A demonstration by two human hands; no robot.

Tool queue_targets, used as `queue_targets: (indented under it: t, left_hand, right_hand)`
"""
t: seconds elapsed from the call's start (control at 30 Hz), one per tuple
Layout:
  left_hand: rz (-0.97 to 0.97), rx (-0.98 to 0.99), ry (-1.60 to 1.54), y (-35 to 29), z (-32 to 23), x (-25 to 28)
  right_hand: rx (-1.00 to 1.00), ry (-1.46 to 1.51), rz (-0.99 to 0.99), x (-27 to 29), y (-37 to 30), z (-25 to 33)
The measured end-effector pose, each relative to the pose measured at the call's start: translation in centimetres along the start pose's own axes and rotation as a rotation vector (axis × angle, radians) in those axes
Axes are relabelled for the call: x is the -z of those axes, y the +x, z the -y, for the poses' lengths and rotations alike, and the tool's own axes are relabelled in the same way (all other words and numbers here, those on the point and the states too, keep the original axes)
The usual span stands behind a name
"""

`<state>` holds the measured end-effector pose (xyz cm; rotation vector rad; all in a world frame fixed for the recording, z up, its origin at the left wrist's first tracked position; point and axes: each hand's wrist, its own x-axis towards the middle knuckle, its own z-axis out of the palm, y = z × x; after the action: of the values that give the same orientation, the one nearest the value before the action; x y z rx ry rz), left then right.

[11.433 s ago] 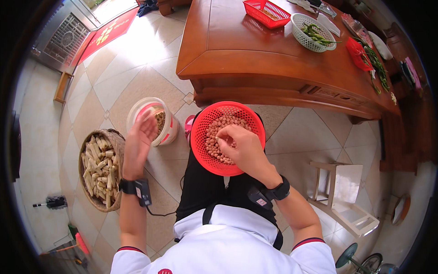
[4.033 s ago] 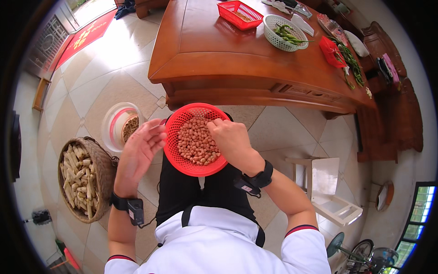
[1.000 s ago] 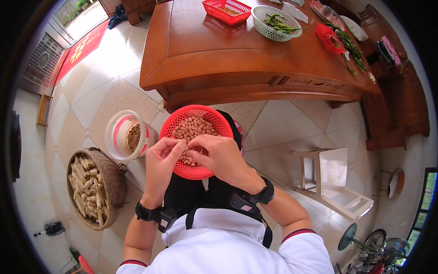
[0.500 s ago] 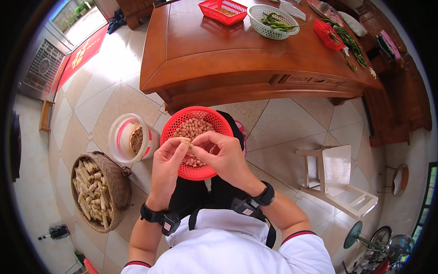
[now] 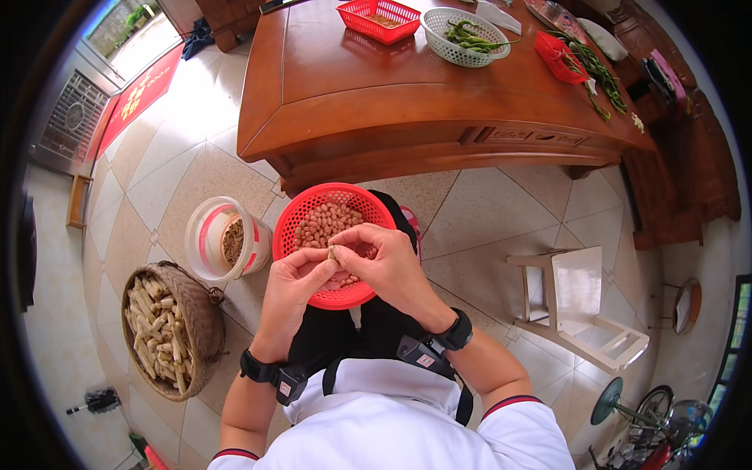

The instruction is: The person is peeling the skin off of peanuts by hand.

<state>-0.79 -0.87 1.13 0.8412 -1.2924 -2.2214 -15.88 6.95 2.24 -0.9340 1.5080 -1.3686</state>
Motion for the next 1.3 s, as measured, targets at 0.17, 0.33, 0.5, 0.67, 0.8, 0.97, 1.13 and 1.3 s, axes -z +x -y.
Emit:
queue_targets:
  t: [0.17, 0.33, 0.5, 0.67, 0.8, 0.97, 1.13, 1.3]
  left_hand:
    - [0.031, 0.04, -0.046, 0.0, 0.0, 0.6]
    - [0.032, 0.022, -0.036, 0.0, 0.4, 0.6]
    - [0.033, -0.016, -0.08, 0.0, 0.5, 0.3]
    - [0.04, 0.04, -0.27, 0.2, 1.2, 0.1]
    - [0.062, 0.139, -0.395, 0.3, 0.9, 0.5]
    - [0.064, 0.134, -0.395, 0.4, 0.6, 0.6]
    - [-0.007, 0.108, -0.353, 0.5, 0.1, 0.7]
    - [-0.158, -0.194, 0.244, 0.6, -0.9, 0.7]
  right_hand:
    - [-0.039, 0.061, 0.064, 0.3, 0.1, 0.1]
    - [-0.023, 0.126, 0.063, 0.0, 0.1, -0.4]
    - [-0.004, 0.123, 0.034, -0.4, 0.2, -0.1]
    - [0.071, 0.134, -0.074, -1.2, 0.2, -0.1]
    - [-0.009, 0.149, -0.036, -0.4, 0.2, -0.3]
    - [0.003, 0.252, -0.016, -0.4, 0.2, -0.3]
    - [0.058, 0.291, -0.046, 0.7, 0.3, -0.7]
    - [0.068, 0.153, -0.12, 0.9, 0.5, 0.2]
